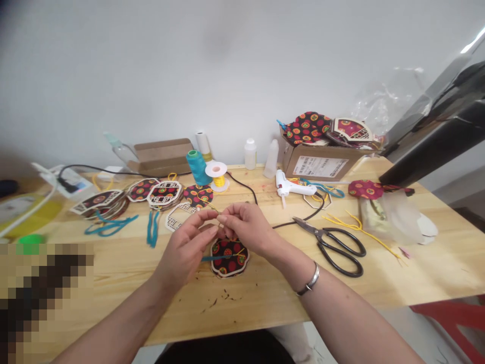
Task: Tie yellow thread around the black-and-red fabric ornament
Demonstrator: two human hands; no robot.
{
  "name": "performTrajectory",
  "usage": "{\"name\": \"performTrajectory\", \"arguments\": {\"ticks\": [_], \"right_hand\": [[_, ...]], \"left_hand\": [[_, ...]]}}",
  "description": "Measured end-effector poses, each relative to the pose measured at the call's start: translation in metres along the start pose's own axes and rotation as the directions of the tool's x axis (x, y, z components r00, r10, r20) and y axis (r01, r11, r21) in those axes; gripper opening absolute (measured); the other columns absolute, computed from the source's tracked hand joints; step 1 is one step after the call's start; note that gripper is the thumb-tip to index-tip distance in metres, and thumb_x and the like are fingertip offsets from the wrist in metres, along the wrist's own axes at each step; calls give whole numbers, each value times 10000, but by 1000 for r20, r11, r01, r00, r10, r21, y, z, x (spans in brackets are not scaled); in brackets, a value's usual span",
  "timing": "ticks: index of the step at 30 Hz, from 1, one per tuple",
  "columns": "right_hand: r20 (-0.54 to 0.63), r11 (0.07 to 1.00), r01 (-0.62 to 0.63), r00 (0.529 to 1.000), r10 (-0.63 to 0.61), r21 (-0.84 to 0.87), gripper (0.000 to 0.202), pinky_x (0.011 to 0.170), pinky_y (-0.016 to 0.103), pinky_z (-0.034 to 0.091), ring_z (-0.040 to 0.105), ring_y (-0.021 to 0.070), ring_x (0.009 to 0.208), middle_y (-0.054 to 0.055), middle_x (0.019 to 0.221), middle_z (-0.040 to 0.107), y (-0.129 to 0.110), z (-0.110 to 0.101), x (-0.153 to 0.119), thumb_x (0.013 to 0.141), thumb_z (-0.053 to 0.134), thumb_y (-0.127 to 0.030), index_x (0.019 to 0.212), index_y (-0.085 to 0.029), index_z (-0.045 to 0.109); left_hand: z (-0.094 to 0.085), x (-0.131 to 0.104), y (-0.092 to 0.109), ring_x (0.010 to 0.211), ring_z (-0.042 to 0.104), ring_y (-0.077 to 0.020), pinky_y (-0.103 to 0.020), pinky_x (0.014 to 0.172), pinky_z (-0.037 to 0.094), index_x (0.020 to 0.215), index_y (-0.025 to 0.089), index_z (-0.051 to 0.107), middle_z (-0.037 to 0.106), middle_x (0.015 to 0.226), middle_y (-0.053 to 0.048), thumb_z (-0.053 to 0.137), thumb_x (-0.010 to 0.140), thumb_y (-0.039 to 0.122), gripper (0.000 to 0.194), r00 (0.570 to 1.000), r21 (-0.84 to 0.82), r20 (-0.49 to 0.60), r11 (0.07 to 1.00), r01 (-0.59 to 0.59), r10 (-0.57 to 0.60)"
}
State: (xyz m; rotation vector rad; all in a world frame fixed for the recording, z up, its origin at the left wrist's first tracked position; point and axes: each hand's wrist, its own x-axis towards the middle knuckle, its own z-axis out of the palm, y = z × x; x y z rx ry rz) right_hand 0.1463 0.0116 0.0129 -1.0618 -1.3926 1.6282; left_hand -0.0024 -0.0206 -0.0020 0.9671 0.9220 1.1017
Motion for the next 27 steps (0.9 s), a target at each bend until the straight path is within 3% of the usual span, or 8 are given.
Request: {"name": "performTrajectory", "arguments": {"ticks": [7,15,27], "right_hand": [[-40,991,13,999,-19,-130,195,431,175,291,399,49,434,-49,494,498,0,0,1,780,557,-299,661,-146,536],[-29,985,32,999,-37,-169,178,457,181,325,435,61,466,-38,515,514,4,-2,1,780,565,-300,687,-149,545],[48,994,32,998,-27,-102,199,420,167,277,415,42,437,-42,507,512,0,-3,-1,787,578,-322,710,-142,540]], "left_hand": [[0,3,2,529,456,-47,-168,459,331,910,167,639,594,729,1,635,765,270,177,999,14,-21,999,49,-49],[-2,7,4,409,335,-7,-148,387,235,778,126,686,551,571,20,664,724,260,146,991,33,-70,992,120,-117],[-6,8,6,362,342,2,-143,358,197,742,129,695,595,542,13,685,693,226,110,990,16,-46,990,137,-136]]}}
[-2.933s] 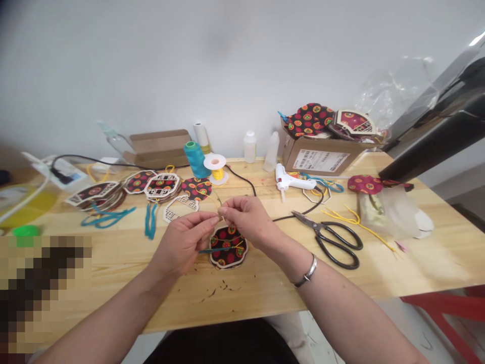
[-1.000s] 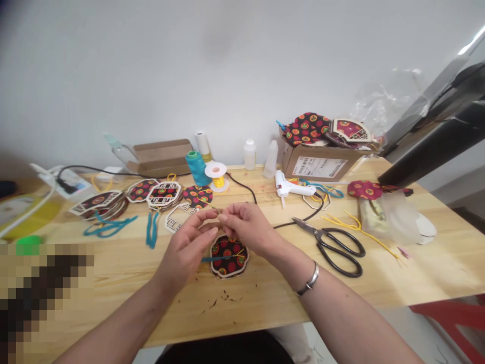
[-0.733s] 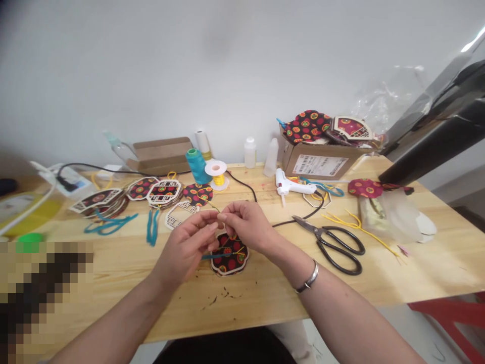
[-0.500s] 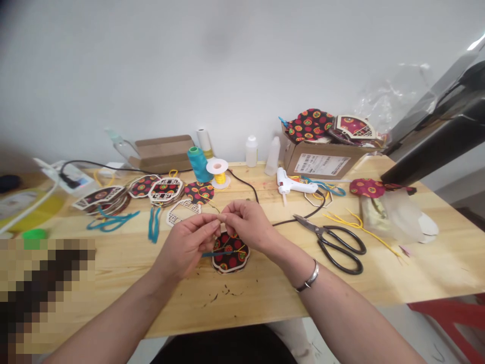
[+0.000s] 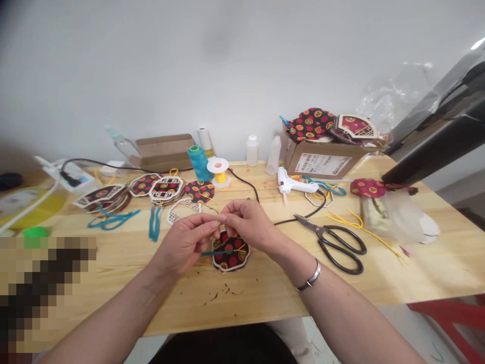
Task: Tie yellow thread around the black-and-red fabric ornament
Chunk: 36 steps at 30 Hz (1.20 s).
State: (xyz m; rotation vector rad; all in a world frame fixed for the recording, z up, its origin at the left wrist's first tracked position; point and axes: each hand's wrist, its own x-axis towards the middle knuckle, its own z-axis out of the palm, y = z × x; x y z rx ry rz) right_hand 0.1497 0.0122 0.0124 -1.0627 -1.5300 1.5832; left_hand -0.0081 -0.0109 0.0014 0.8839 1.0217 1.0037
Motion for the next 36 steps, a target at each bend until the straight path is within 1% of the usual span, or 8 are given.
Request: {"name": "performTrajectory", "arguments": {"ticks": [11,17,21,24,29,31,33,36], "right_hand": [[-54,982,46,997,-57,-185,204,532,207,380,499,87,565,10,637,600,-4,1,-2,826,526,-326,766,-140,585],[-73,791,108,979,-189,-602,244,547,229,331,460,99,580,-3,623,586,-8,-5,-6,856,504,-309,699,-163,620],[-78,738,140,964,-253,-660,284,516,230,307,444,95,533,-5,581,563,-12,0,-13,869,496,-345,672,-166,594],[25,630,251,938,-345,-735,257,537,236,318,492,105,564,13,630,601,-11,10,-19,899,450,-310,733,-171,588],[384,132,462,838,-386,-877,175,495,282,263,502,145,552,65,689,626,4,24,-22,859,410,-113,855,-132,584],[476,8,511,806,-352,-859,190,482,291,254,509,162,554,74,699,623,9,26,-22,827,405,-63,846,-120,585],[522,-19,545,792,-316,-838,183,475,294,262,507,165,543,70,687,617,9,26,-22,821,412,-66,816,-122,586],[568,109,628,755,-328,-771,192,496,287,310,506,154,558,54,663,602,1,23,-24,862,447,-193,741,-143,587]], "left_hand": [[2,-1,2,366,325,-2,-151,368,200,670,126,669,597,537,15,681,683,243,118,997,2,-68,999,-38,38],[0,3,1,358,287,-4,-169,366,177,692,128,661,615,565,14,702,662,270,150,986,-6,-156,999,-53,52],[0,3,0,365,270,-3,-178,367,162,710,131,663,630,602,9,699,666,296,174,978,-2,-199,998,-58,57],[1,3,0,375,260,-5,-176,371,157,718,137,655,603,580,27,706,660,288,170,976,-41,-216,998,-48,38],[2,0,2,378,239,-10,-165,374,188,692,124,649,495,482,56,696,673,296,179,980,-87,-198,996,-6,-12],[2,0,2,368,219,-5,-159,362,176,670,118,640,475,471,59,693,679,293,183,983,-103,-181,995,-1,-18],[2,0,2,361,232,-1,-154,352,168,664,124,627,489,487,56,700,672,281,174,984,-122,-178,993,-7,-15],[3,1,3,363,272,-4,-145,349,172,681,137,612,467,481,69,717,655,265,168,982,-148,-187,989,-18,-10]]}}
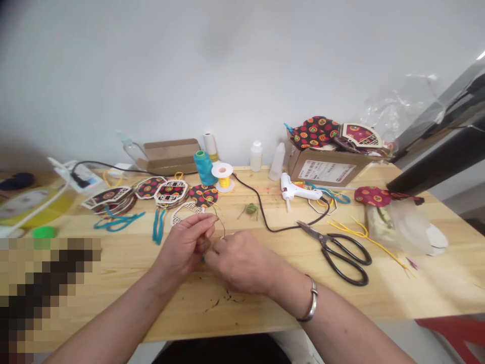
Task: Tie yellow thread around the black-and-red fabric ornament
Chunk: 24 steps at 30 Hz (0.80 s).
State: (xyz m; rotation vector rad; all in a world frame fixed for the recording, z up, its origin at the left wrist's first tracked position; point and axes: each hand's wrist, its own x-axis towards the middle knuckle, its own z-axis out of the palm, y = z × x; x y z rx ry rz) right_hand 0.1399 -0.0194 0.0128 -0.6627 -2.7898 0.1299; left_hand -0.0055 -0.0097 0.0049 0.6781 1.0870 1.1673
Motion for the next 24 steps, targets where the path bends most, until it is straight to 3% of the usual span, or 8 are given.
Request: {"name": "performTrajectory", "arguments": {"ticks": [2,4,7,9,12,14,20,24], "right_hand": [[-93,968,7,996,17,250,258,559,272,370,522,140,619,47,712,607,1,-8,-1,873,476,-320,704,-160,590],[-206,871,-95,954,218,481,291,637,255,410,537,127,673,48,742,604,6,-13,0,892,450,-300,675,-165,589],[-280,648,-333,701,656,685,247,706,282,423,545,149,749,58,773,599,18,-11,4,862,499,-309,682,-164,585],[-70,387,-373,638,767,843,211,663,277,431,540,142,707,40,755,595,26,-5,6,801,581,-361,749,-157,586],[187,25,-283,694,695,959,272,657,267,454,551,115,660,13,720,582,31,3,7,771,611,-412,803,-146,561],[238,-84,-241,739,631,967,285,659,265,473,575,110,655,9,722,593,30,5,6,764,621,-419,820,-153,536],[282,-67,-311,726,626,948,260,429,187,344,427,58,416,-70,491,465,26,1,7,776,593,-404,734,-176,476],[243,-30,-298,710,661,954,249,417,178,250,325,38,422,-85,482,386,28,-3,8,748,611,-361,675,-162,478]], "left_hand": [[1,0,1,362,274,-8,-143,350,178,691,143,612,416,448,86,730,640,265,177,1000,-6,-5,1000,12,-12],[2,-1,1,363,275,-13,-145,352,192,703,146,620,403,435,90,742,622,266,189,1000,-1,-18,1000,23,-23],[3,-1,-1,375,287,-21,-147,356,199,694,144,637,396,427,85,747,614,281,193,1000,46,-19,999,24,-23],[2,-2,-3,386,293,-25,-149,360,199,685,142,649,388,428,81,738,629,294,185,1000,97,-3,995,7,-7],[1,-2,-6,391,290,-28,-158,373,202,727,144,686,409,431,72,715,659,314,185,999,172,35,985,-28,22],[2,-3,-6,387,287,-30,-167,375,192,759,147,707,443,436,61,706,665,318,195,998,201,56,979,-45,35],[6,-6,-2,371,300,-38,-181,377,218,726,160,727,441,410,63,687,663,267,130,994,230,99,971,-63,41],[5,-6,-3,388,307,-33,-168,379,218,743,154,721,460,438,59,694,671,290,156,994,232,106,972,-35,10]]}}
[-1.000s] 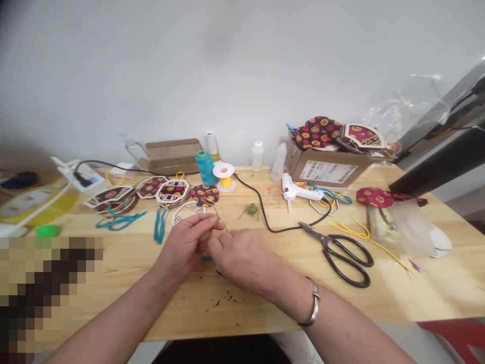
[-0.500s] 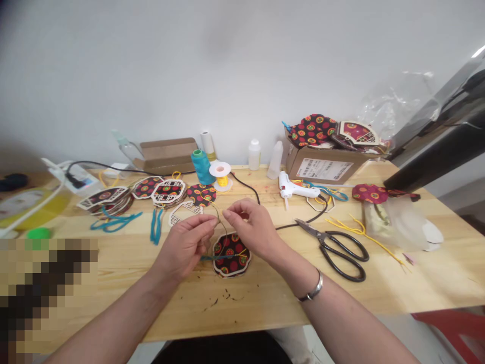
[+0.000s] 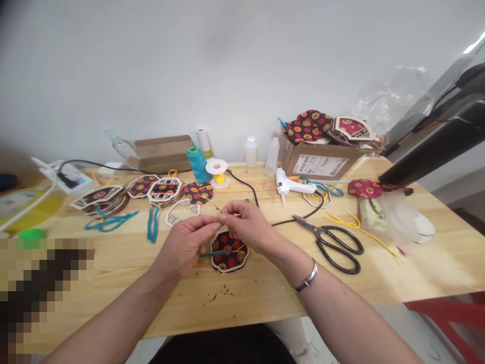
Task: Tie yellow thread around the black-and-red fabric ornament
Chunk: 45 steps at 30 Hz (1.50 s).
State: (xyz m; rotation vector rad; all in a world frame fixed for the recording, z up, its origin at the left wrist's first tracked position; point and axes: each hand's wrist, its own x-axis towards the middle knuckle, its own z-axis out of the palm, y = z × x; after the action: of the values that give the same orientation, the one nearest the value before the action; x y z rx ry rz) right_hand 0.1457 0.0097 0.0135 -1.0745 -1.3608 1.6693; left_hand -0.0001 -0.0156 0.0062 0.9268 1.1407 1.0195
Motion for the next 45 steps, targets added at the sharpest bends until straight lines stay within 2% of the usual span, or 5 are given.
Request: {"name": "performTrajectory", "arguments": {"ticks": [9,25,32,39,45], "right_hand": [[-14,999,-8,1000,9,44,250,419,198,190,303,44,430,-76,475,393,-3,-1,-1,692,645,-362,654,-153,513],[-54,998,-9,998,12,62,238,422,196,211,313,45,426,-78,461,393,-6,-2,-1,677,650,-335,632,-159,497],[61,996,-54,997,49,77,298,430,185,238,324,37,444,-73,502,397,-3,-7,0,718,647,-411,677,-141,526],[23,996,-54,998,56,-64,253,432,193,287,407,55,452,-51,504,469,-2,-9,1,690,680,-357,691,-137,554],[-4,992,-50,999,50,-118,205,444,200,293,385,56,456,-56,507,461,-3,-7,1,700,643,-324,672,-144,551]], "left_hand": [[-1,0,0,394,306,-34,-167,376,214,731,150,706,462,453,54,702,660,325,189,1000,16,8,1000,5,-6],[-2,0,-1,400,309,-25,-164,378,198,713,144,694,463,466,52,692,689,339,197,999,24,28,1000,18,-18],[-3,2,-3,406,323,-26,-158,374,225,743,137,699,506,492,43,691,683,312,185,1000,14,-17,1000,9,-8],[-4,3,-3,401,315,-26,-151,365,220,761,134,705,468,465,56,687,681,295,181,999,18,-31,1000,9,-9],[-4,3,-4,409,311,-26,-155,374,222,752,135,703,472,472,53,684,690,302,179,1000,39,-17,999,0,0]]}}
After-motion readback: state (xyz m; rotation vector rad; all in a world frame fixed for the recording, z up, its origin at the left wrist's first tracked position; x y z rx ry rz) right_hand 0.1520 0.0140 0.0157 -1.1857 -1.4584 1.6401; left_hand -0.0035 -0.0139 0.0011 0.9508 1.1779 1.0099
